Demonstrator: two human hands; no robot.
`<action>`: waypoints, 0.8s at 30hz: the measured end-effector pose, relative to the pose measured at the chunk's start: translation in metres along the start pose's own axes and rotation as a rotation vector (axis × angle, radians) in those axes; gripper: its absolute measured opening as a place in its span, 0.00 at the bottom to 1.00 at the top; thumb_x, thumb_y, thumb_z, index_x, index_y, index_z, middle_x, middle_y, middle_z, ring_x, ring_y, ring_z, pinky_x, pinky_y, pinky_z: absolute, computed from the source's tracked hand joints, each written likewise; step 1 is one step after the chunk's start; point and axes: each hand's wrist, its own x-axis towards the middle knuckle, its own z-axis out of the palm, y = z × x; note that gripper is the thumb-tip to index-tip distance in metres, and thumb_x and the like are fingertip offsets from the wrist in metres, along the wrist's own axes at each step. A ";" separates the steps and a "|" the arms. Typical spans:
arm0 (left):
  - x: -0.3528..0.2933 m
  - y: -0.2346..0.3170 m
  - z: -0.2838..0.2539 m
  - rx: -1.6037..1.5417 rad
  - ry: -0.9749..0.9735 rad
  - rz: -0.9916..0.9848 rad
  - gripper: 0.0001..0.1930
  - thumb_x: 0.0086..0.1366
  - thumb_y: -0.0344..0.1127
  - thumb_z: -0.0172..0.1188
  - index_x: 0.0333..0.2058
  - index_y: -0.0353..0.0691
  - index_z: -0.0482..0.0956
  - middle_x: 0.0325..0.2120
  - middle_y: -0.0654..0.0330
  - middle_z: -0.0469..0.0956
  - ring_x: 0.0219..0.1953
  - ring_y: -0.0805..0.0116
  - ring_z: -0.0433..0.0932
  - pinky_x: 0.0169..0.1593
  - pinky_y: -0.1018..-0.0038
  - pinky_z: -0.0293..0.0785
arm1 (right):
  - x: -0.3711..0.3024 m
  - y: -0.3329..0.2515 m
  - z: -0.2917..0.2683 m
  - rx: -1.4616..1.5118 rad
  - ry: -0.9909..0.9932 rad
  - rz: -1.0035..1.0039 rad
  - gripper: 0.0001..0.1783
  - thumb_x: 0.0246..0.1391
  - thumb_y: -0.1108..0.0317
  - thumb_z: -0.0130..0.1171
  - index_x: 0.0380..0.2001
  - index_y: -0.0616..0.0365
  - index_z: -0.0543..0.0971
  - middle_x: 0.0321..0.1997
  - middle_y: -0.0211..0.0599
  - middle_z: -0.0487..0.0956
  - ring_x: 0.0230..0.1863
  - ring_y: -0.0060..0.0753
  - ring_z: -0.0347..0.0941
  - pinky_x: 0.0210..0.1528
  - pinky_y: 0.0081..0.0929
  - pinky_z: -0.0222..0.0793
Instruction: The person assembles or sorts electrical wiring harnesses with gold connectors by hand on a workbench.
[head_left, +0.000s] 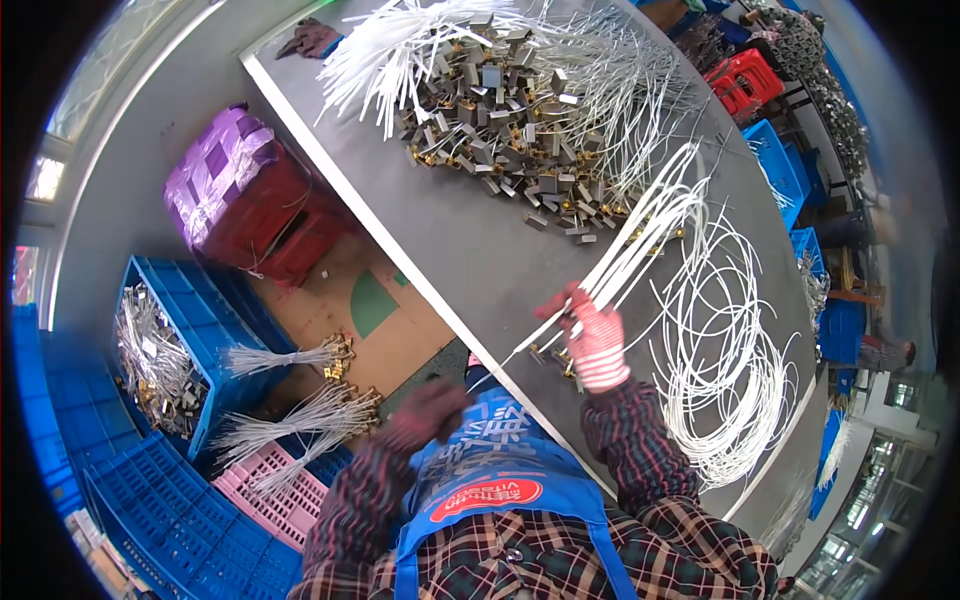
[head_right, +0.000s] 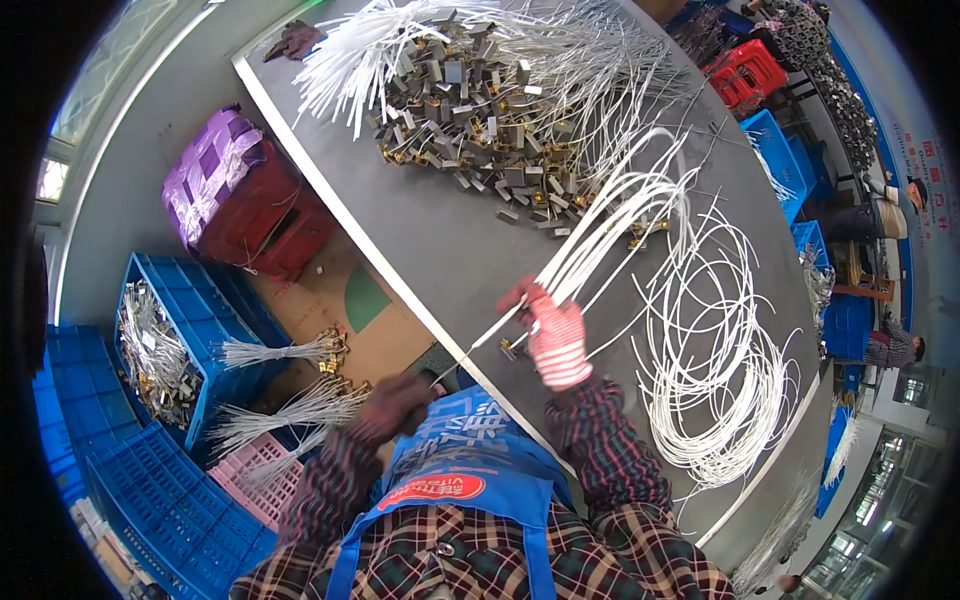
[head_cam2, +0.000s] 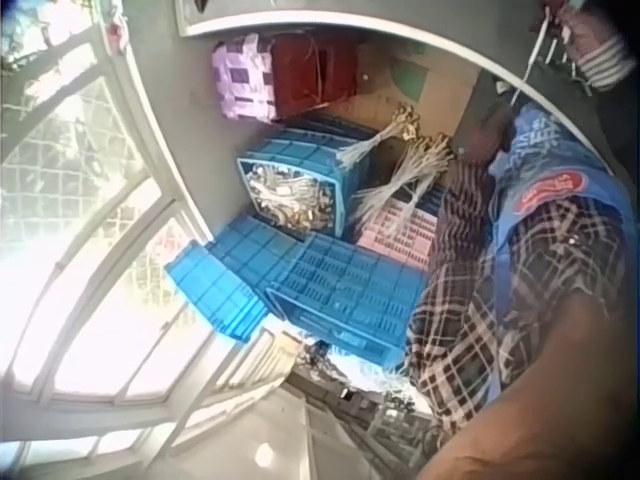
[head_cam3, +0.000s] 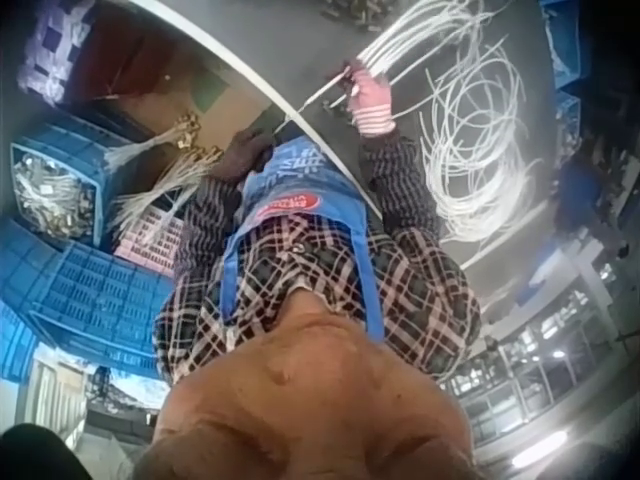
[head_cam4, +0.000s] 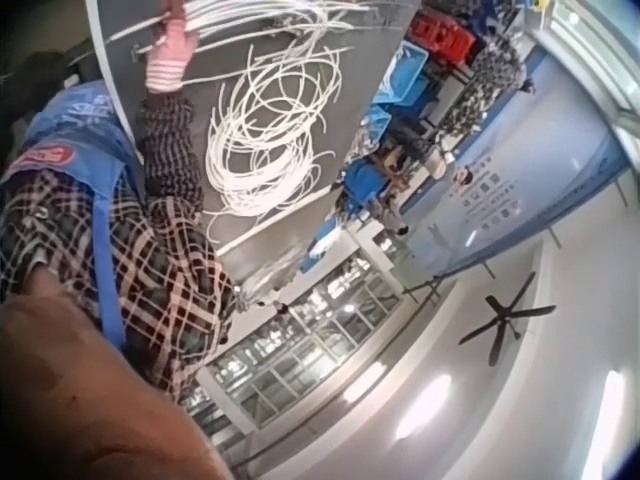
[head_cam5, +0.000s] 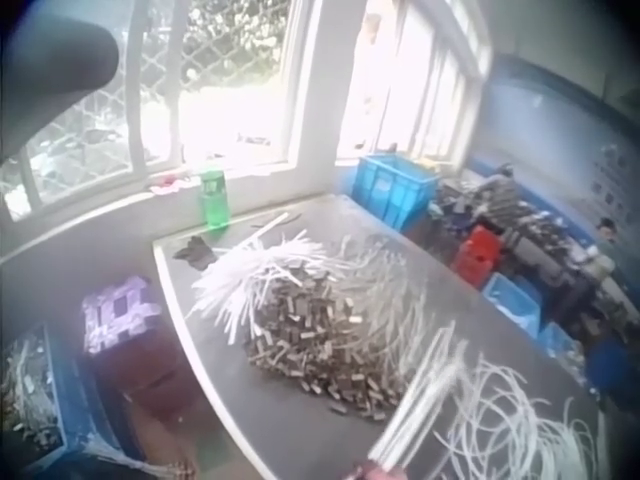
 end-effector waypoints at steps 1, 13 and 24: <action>0.017 0.012 0.012 0.009 -0.007 0.049 0.14 0.64 0.41 0.53 0.38 0.34 0.75 0.16 0.63 0.69 0.17 0.76 0.68 0.20 0.80 0.65 | -0.005 0.011 0.000 0.081 -0.038 0.067 0.15 0.53 0.61 0.59 0.37 0.61 0.73 0.28 0.37 0.75 0.32 0.45 0.76 0.38 0.41 0.75; 0.065 0.062 0.057 0.158 -0.090 0.214 0.14 0.64 0.39 0.52 0.39 0.34 0.77 0.21 0.60 0.74 0.21 0.75 0.72 0.28 0.77 0.70 | 0.014 0.001 -0.055 -0.093 0.009 -0.079 0.15 0.53 0.61 0.60 0.36 0.62 0.73 0.30 0.40 0.76 0.31 0.39 0.76 0.32 0.31 0.72; 0.104 0.044 0.074 -0.067 0.092 0.242 0.16 0.68 0.47 0.43 0.37 0.41 0.71 0.21 0.61 0.72 0.13 0.74 0.66 0.15 0.78 0.61 | 0.037 -0.003 -0.062 -0.146 0.032 -0.096 0.12 0.53 0.65 0.59 0.34 0.63 0.76 0.29 0.36 0.77 0.30 0.32 0.74 0.34 0.27 0.71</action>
